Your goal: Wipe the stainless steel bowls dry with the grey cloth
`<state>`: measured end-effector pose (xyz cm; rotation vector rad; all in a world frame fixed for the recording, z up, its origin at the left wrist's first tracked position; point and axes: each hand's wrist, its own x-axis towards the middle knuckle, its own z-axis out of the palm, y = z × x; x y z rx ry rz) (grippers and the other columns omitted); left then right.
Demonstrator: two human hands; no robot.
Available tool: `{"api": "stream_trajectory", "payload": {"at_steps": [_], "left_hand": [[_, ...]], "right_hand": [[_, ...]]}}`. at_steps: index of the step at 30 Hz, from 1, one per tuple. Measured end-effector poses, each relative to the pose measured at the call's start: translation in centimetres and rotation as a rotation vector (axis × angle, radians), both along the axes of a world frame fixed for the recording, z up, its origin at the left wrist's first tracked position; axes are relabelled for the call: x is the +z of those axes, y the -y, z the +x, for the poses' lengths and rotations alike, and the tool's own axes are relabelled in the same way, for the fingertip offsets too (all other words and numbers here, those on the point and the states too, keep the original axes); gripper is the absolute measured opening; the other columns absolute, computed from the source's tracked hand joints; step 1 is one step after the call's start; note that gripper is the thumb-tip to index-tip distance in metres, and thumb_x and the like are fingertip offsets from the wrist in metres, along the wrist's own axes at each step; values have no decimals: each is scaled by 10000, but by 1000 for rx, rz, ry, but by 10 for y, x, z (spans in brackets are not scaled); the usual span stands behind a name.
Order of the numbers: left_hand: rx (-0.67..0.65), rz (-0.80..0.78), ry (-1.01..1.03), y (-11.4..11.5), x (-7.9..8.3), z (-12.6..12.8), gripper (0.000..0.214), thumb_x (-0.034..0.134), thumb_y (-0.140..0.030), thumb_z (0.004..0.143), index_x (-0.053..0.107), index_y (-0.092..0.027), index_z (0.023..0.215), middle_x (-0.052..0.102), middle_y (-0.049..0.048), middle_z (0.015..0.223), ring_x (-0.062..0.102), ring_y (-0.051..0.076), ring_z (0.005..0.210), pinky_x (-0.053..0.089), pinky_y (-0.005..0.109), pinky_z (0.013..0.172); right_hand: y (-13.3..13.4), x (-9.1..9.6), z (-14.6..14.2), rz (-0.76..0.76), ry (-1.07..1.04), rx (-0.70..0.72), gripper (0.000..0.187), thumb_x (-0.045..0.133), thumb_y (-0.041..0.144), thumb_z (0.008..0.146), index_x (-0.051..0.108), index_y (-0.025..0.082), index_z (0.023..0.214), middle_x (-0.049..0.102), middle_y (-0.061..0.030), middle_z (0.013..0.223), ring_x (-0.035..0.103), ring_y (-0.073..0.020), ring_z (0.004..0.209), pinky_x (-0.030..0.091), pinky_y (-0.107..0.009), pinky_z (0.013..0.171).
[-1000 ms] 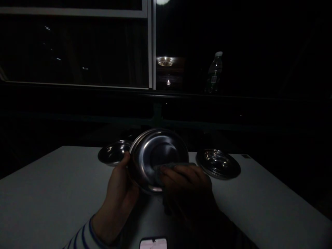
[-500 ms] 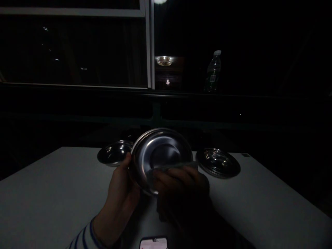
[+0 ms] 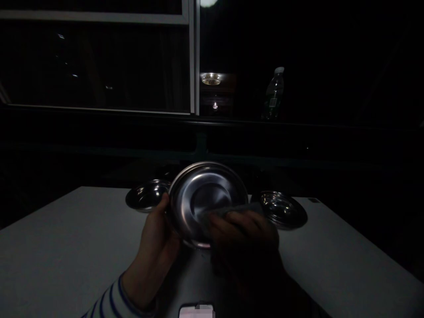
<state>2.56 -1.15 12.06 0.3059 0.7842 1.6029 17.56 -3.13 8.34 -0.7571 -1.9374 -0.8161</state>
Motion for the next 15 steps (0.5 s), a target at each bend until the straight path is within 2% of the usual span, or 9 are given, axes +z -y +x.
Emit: {"api": "stream_trajectory", "payload": {"at_steps": [3,7,10,15], "left_hand": [[-26,-29,-14,0,-1,1,225,403,-160,877,602,-131,774,654,6,580,590,113,462,466,208,452],[-45,-36,-51,1,-2,2,238,407,-186,878,615,-130,775,664,19,599,603,129,479,465,222,446],[-92,-42,-70,1,-3,2,250,415,-191,873,619,-134,741,638,11,549,575,119,438,446,214,419],[-102,-47,-80,1,-6,2,251,419,-211,871,623,-131,749,661,30,600,599,133,484,463,225,436]], "right_hand": [[-1,0,-3,-8,21,42,218,440,186,856,603,199,1000,686,39,971,527,-146,881,343,-334,808],[0,3,-2,-101,16,-63,216,432,195,864,600,178,999,670,14,1038,528,-166,897,330,-346,791],[0,4,-2,-75,30,21,232,436,172,857,584,196,1034,676,32,1013,531,-148,903,327,-340,830],[-1,5,-2,-99,32,-85,199,462,192,851,606,183,987,665,17,1054,523,-171,906,337,-353,771]]}}
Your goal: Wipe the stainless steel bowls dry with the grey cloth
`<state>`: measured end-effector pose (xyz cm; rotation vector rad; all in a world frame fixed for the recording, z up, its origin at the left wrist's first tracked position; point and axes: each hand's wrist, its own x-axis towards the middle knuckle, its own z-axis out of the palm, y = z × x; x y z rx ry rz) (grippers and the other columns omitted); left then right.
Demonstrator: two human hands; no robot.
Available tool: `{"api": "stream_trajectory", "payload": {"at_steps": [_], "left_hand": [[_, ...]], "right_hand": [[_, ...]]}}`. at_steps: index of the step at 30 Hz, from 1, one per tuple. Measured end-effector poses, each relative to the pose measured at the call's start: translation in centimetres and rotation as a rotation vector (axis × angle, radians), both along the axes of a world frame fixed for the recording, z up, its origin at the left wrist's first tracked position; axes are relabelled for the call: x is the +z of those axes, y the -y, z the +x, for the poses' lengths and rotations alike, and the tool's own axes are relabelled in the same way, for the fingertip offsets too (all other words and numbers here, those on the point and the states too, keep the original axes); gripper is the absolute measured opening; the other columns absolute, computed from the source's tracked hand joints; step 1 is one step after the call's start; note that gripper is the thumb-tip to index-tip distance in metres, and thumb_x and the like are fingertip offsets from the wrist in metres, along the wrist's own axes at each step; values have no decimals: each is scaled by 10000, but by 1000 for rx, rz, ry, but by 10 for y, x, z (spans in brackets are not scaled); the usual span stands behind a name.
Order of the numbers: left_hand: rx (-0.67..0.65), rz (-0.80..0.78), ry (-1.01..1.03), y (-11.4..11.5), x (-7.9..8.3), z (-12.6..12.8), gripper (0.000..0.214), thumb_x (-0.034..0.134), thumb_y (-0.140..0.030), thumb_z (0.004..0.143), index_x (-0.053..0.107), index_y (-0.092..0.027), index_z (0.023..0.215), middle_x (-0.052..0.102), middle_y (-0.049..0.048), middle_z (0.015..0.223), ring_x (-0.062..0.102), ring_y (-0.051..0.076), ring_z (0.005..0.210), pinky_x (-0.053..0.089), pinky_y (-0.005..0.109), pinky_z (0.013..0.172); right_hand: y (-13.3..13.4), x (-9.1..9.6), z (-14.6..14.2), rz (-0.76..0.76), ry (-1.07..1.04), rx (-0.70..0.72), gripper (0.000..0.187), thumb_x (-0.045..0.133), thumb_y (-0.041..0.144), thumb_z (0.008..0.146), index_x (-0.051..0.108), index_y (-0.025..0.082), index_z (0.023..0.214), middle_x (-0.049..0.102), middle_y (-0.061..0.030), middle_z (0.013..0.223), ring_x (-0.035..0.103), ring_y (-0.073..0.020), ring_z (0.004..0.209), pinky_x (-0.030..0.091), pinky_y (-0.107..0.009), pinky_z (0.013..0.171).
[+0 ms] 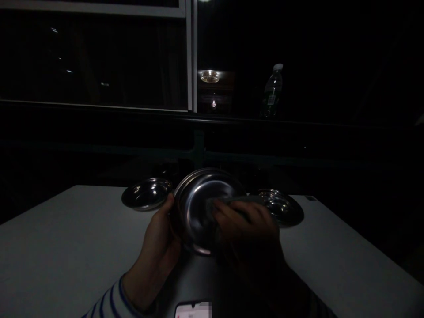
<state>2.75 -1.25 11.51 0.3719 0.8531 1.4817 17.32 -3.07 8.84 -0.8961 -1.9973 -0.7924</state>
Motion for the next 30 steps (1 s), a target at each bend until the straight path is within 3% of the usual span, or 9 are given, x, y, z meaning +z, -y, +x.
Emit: {"api": "stream_trajectory", "payload": {"at_steps": [3,7,12,16,20,24,30], "left_hand": [[-49,1,-2,0,-2,2,253,427,-232,870,621,-130,745,661,35,597,592,132,467,463,229,430],[-44,0,-30,0,-3,4,258,434,-241,869,635,-128,754,667,42,602,612,139,494,477,228,449],[-65,-9,-51,0,-4,3,258,442,-242,865,641,-125,750,660,42,585,603,137,480,477,228,450],[-56,-23,-43,0,-5,4,277,432,-244,870,646,-125,740,673,48,606,617,137,498,485,223,453],[-107,-21,-45,0,-8,5,302,436,-250,869,639,-126,683,658,42,559,595,123,450,480,214,443],[-98,-29,-59,-1,-11,6,240,483,-247,847,653,-128,728,685,48,612,630,135,509,504,222,491],[-106,-13,-58,-2,-11,6,269,470,-251,855,650,-126,699,667,38,562,608,125,462,489,213,456]], "right_hand": [[-1,-1,0,38,12,123,238,423,179,868,590,199,1037,673,46,1028,515,-147,899,340,-338,790],[-4,0,4,-5,-6,15,200,436,215,879,610,178,969,668,32,1047,513,-170,886,336,-342,722],[-5,-2,5,17,13,111,195,449,222,875,608,197,985,663,48,1050,514,-152,896,339,-331,744],[-5,-4,4,-8,-25,29,212,440,200,871,621,167,976,666,14,1046,521,-167,900,342,-333,733],[-5,-3,3,19,5,120,222,416,215,891,621,196,974,667,37,1034,525,-147,892,346,-326,763],[-6,-1,7,-4,-31,-6,245,417,202,880,630,173,995,661,-3,1064,523,-173,897,354,-327,737],[-11,-2,12,-8,-11,18,238,439,217,877,614,195,1035,647,29,1106,518,-171,924,353,-320,729]]}}
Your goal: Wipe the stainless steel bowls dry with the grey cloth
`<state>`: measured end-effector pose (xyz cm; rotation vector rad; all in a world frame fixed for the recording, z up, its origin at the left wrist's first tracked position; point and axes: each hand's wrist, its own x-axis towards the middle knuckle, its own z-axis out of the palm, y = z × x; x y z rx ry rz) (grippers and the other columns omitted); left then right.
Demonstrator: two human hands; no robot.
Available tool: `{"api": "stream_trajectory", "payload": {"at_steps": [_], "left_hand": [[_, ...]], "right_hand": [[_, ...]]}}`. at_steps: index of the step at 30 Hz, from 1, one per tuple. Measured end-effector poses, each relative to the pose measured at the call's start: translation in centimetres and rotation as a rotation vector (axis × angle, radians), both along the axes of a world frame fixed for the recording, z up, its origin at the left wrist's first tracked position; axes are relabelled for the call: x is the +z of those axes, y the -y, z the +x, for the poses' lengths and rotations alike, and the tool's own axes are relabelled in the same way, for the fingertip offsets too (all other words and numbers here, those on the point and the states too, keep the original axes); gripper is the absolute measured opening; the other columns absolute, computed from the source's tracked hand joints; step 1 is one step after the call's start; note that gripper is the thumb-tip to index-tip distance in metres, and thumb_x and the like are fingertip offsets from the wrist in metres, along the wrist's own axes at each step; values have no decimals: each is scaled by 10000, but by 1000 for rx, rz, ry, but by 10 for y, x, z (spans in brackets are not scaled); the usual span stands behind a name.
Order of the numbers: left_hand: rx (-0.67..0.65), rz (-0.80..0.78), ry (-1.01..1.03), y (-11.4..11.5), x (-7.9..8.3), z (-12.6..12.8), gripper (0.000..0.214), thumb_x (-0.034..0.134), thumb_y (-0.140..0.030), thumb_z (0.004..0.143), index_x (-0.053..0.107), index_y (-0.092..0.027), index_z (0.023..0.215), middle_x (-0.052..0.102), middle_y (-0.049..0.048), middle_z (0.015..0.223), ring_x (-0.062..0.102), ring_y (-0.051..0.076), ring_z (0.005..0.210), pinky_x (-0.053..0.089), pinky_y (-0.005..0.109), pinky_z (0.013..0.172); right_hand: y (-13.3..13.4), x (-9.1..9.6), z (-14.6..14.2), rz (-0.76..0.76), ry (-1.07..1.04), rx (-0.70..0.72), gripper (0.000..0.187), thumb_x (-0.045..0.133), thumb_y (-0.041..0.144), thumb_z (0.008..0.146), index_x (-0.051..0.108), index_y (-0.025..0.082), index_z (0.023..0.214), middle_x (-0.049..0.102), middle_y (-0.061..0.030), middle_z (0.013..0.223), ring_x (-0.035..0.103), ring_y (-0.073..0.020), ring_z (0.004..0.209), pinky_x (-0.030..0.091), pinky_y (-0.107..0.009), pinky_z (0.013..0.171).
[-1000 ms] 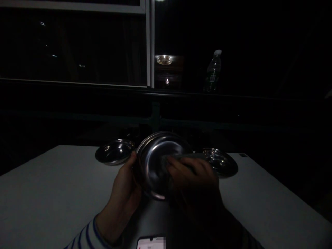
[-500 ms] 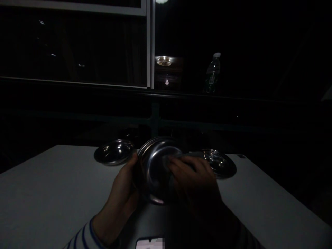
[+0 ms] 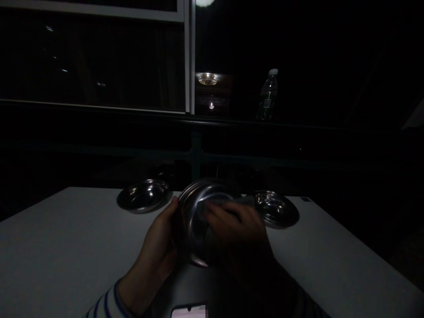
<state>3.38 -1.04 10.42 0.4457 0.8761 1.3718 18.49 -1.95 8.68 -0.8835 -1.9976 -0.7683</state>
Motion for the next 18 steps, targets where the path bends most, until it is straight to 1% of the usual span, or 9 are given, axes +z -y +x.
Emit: {"api": "stream_trajectory", "payload": {"at_steps": [3,6,8,10,12,14,16,17,18], "left_hand": [[36,10,-18,1,1,1,256,473,-250,854,652,-126,719,684,43,609,629,130,508,502,216,489],[22,19,-44,3,0,2,222,515,-260,830,648,-129,711,672,39,583,619,137,489,488,221,466],[4,23,-45,4,0,2,198,534,-259,817,654,-129,730,672,42,586,621,146,492,483,228,458],[10,13,-43,5,0,2,182,540,-250,813,662,-127,758,686,51,623,635,156,522,492,236,476],[29,10,-37,4,0,2,174,536,-238,815,668,-127,789,704,59,684,653,163,573,510,244,520],[48,28,-29,3,0,2,170,535,-232,817,670,-130,800,713,58,723,661,157,609,516,236,551],[29,43,-25,3,-1,2,168,543,-240,814,669,-131,791,710,54,716,659,148,613,513,225,556],[11,47,-29,3,-2,2,165,550,-246,809,667,-132,784,706,51,699,656,146,604,508,221,547],[-4,53,-35,3,-3,1,163,556,-251,805,665,-133,777,700,47,677,651,145,589,503,219,533]], "right_hand": [[0,-1,-2,-6,-40,-66,260,420,152,865,617,147,1035,653,-9,1096,520,-182,908,362,-319,713],[4,-4,-10,66,-47,17,236,424,171,869,623,183,995,674,9,1023,520,-159,883,364,-299,685],[5,-4,-12,69,-21,78,230,424,212,882,617,210,1007,676,25,994,520,-148,877,368,-298,689],[4,-1,-7,41,-16,48,237,425,227,884,624,203,1010,676,14,1010,518,-159,867,375,-305,681],[1,0,-1,-3,-37,-24,281,399,174,877,614,159,1057,660,-22,1071,515,-177,893,389,-315,694],[-1,-3,-3,6,-64,-46,293,391,147,869,608,139,1066,654,-35,1088,515,-182,893,394,-319,694],[0,-11,-14,73,-79,18,243,416,177,873,627,182,993,673,7,1031,518,-164,851,382,-314,679],[1,-15,-20,107,-64,98,228,423,200,874,630,211,970,681,42,984,519,-154,849,371,-314,680],[2,-18,-26,85,-44,144,226,418,201,879,625,224,964,674,72,999,517,-144,868,369,-317,712]]}}
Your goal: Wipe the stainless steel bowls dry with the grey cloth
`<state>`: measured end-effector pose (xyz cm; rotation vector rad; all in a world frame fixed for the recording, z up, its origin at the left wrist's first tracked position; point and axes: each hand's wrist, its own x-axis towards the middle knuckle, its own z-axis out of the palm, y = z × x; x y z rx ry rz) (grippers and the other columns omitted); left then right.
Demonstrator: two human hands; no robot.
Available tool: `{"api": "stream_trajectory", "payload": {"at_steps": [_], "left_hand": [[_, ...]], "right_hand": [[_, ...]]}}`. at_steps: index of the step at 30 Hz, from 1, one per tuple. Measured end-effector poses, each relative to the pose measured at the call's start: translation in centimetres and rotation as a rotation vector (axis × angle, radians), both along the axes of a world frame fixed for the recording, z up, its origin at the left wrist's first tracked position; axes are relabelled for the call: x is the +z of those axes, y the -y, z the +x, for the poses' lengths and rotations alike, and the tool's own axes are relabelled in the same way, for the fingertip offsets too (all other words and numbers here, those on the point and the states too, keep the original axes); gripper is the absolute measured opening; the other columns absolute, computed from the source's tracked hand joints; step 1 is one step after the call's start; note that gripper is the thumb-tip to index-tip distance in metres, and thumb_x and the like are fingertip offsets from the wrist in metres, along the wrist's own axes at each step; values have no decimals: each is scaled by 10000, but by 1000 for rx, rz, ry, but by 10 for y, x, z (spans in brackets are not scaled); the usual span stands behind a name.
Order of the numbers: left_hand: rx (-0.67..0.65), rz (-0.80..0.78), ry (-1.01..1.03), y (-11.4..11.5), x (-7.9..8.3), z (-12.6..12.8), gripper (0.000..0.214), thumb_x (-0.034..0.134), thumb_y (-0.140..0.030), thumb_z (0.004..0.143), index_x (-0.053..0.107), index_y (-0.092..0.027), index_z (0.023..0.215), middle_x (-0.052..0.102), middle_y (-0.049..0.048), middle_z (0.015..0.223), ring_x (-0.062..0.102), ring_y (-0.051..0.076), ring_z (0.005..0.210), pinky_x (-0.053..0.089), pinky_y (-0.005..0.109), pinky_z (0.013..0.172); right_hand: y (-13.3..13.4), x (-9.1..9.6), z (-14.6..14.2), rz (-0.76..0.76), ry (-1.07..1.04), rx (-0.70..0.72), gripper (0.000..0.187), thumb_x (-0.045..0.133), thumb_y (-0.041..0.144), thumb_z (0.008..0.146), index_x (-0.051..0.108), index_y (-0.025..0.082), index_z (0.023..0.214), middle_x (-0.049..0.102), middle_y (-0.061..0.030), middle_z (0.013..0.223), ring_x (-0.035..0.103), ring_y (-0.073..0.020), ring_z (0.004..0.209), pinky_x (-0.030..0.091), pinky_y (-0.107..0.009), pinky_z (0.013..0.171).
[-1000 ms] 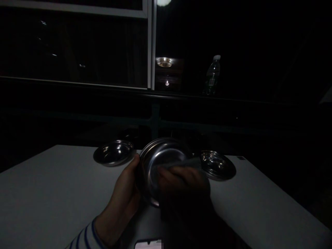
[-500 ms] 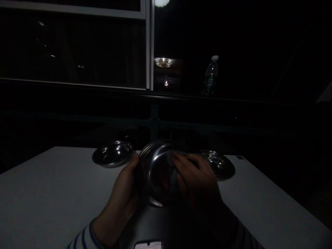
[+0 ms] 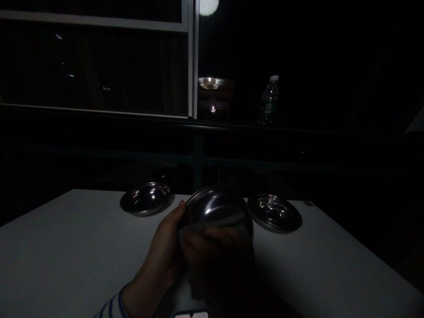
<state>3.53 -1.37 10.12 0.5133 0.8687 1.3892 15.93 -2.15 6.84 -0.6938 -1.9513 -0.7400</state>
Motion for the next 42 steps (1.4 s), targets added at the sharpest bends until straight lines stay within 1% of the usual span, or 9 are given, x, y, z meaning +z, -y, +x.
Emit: {"api": "stream_trajectory", "payload": {"at_steps": [3,8,13,19,25,31,36,40,42], "left_hand": [[-33,23,-18,1,-2,0,168,551,-256,807,665,-138,771,691,41,652,641,143,557,499,222,516],[-63,22,-33,1,-5,1,195,551,-272,809,677,-131,765,699,49,679,647,142,584,520,230,574],[-4,10,-25,-1,-1,-1,168,565,-245,802,681,-143,736,701,29,672,645,113,587,510,183,572],[12,4,-54,-2,4,-2,206,533,-262,819,675,-135,740,700,40,670,644,136,562,512,219,521],[-81,-12,-45,0,1,0,201,548,-259,807,670,-128,717,694,55,650,644,152,558,500,227,490],[-1,-27,-23,-2,9,-2,241,493,-261,840,671,-132,743,695,53,642,640,143,524,493,217,453],[-29,-40,-64,0,8,0,167,550,-227,802,665,-123,739,691,54,637,637,148,517,507,229,470],[146,-22,-73,0,15,-7,188,501,-214,831,653,-132,758,681,38,610,613,134,465,482,219,426],[147,-19,-78,0,16,-8,195,496,-220,836,656,-134,766,677,34,601,615,132,468,481,211,426]], "right_hand": [[0,1,1,-92,21,-37,211,446,238,887,606,234,1024,663,98,1033,504,-145,869,358,-306,682],[0,19,19,-76,-15,-131,286,373,201,905,595,153,1079,640,-10,1122,501,-191,909,367,-331,703],[5,20,15,-148,131,-76,275,417,291,898,588,224,1102,626,41,1144,500,-170,920,349,-327,716],[-4,29,39,-267,-68,-126,322,413,195,883,571,169,1163,587,-6,1218,463,-218,979,360,-367,791],[-2,32,35,-219,32,-73,294,411,239,898,593,202,1125,615,39,1173,483,-217,961,362,-390,787],[-7,35,45,-259,-89,-48,308,432,177,888,589,130,1148,599,-31,1199,489,-215,988,427,-379,818],[-5,35,43,-222,-30,-10,282,460,206,886,615,158,1117,629,2,1152,500,-212,940,448,-385,801],[-8,37,49,-248,-104,-3,304,460,123,867,592,92,1139,610,-48,1180,497,-195,968,470,-347,812],[-7,37,50,-241,-126,-1,300,467,103,855,601,81,1123,617,-56,1168,502,-193,965,473,-343,815]]}}
